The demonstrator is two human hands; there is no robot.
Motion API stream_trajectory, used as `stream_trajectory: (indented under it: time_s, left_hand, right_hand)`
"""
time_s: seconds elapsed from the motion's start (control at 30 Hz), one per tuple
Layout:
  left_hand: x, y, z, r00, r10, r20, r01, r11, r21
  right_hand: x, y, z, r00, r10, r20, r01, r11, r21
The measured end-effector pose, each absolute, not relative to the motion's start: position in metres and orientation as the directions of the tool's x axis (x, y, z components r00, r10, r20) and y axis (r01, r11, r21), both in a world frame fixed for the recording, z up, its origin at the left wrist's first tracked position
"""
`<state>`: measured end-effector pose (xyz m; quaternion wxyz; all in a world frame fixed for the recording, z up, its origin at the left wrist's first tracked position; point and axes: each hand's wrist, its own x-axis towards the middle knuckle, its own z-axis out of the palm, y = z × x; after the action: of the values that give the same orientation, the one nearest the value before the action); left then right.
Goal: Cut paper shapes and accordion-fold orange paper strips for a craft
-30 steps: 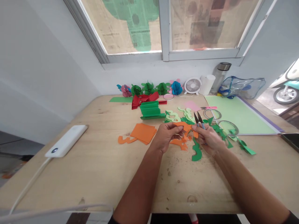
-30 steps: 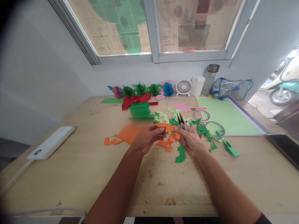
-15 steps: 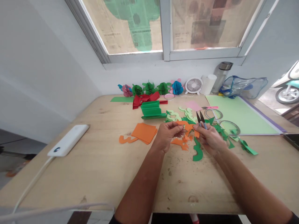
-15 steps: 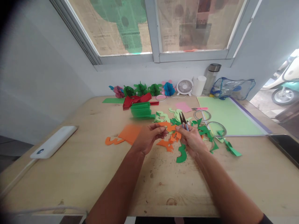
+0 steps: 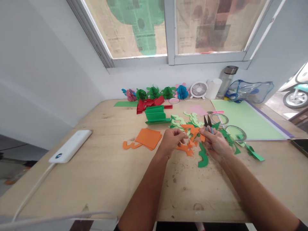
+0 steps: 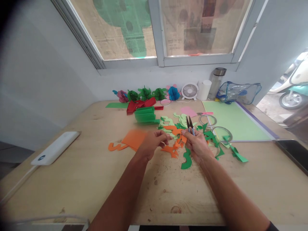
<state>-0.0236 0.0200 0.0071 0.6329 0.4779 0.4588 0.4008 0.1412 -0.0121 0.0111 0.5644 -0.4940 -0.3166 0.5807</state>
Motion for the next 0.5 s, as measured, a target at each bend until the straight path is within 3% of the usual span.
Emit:
stream_trajectory:
  time_s: [0.2,0.5]
  left_hand:
    - [-0.018,0.012,0.010,0.425,0.876,-0.229,-0.238,0.353,0.905]
    - [-0.006,0.013,0.001,0.153,0.976,-0.152,-0.274,0.190,0.943]
  right_hand:
    - [0.137,-0.013,0.011,0.174,0.968,-0.179,-0.265,-0.129,-0.955]
    - [0.131,-0.014,-0.004,0.224,0.971,-0.078,0.027,-0.086,-0.996]
